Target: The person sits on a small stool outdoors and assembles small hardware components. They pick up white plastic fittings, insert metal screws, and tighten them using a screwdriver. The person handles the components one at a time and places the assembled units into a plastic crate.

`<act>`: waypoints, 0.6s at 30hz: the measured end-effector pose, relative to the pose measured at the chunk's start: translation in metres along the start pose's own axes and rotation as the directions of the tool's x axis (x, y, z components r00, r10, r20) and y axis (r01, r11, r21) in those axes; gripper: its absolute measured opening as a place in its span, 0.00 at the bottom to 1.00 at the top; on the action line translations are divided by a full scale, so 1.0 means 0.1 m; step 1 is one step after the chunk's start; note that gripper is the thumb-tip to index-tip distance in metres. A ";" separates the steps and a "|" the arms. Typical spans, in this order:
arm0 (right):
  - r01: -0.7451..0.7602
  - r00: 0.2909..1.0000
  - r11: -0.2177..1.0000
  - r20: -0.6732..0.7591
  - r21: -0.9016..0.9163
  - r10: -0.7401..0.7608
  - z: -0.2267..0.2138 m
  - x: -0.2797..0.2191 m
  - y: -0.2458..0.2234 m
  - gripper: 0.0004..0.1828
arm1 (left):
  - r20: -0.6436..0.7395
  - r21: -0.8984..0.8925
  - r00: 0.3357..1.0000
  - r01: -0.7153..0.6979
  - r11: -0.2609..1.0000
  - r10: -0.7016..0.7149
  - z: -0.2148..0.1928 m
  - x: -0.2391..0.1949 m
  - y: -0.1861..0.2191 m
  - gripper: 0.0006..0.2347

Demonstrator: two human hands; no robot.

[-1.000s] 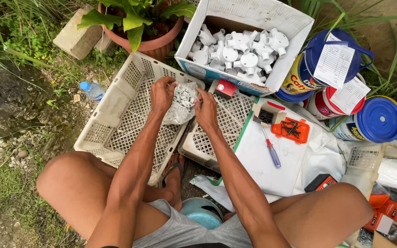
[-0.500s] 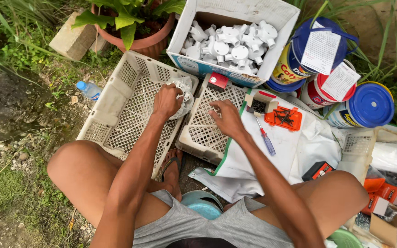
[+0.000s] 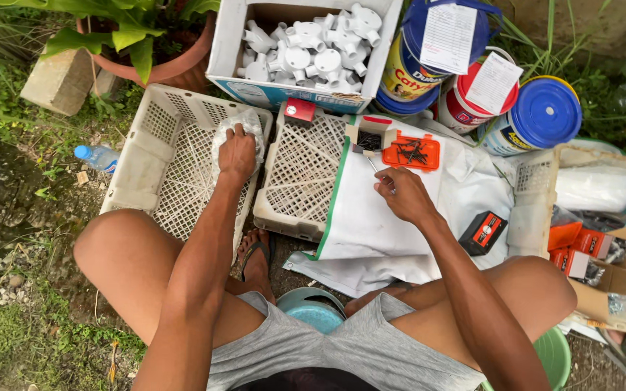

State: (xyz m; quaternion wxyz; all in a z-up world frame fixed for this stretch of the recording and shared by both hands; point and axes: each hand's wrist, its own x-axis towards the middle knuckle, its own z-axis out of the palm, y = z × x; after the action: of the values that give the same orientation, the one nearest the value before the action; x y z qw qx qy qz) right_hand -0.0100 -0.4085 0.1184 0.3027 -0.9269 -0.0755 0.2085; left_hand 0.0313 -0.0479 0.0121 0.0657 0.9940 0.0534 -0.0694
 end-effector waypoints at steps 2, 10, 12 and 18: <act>-0.009 1.000 1.000 0.002 -0.006 0.009 0.05 -0.02 0.03 0.16 | 0.007 -0.020 1.000 0.001 1.000 -0.001 0.06 0.02 -0.02 0.08; 0.007 1.000 0.993 0.022 -0.121 -0.005 0.08 -0.02 -0.01 0.16 | -0.022 -0.245 0.994 0.101 0.964 -0.110 -0.13 0.07 -0.11 0.06; 0.000 0.999 0.990 0.044 -0.141 0.006 0.10 0.01 -0.01 0.16 | -0.047 -0.338 0.989 0.116 0.934 -0.140 -0.06 0.13 -0.17 0.07; 0.045 0.994 0.986 0.108 -0.163 -0.027 0.23 0.07 -0.12 0.16 | -0.109 -0.469 0.969 0.147 0.871 -0.222 0.02 -0.10 -0.25 0.06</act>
State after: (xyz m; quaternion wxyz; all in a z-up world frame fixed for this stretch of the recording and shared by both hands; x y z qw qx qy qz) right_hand -0.0138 -0.3852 0.1064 0.2239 -0.9350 -0.1253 0.2447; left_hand 0.0184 -0.0243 0.0080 0.2863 0.9431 0.1682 0.0186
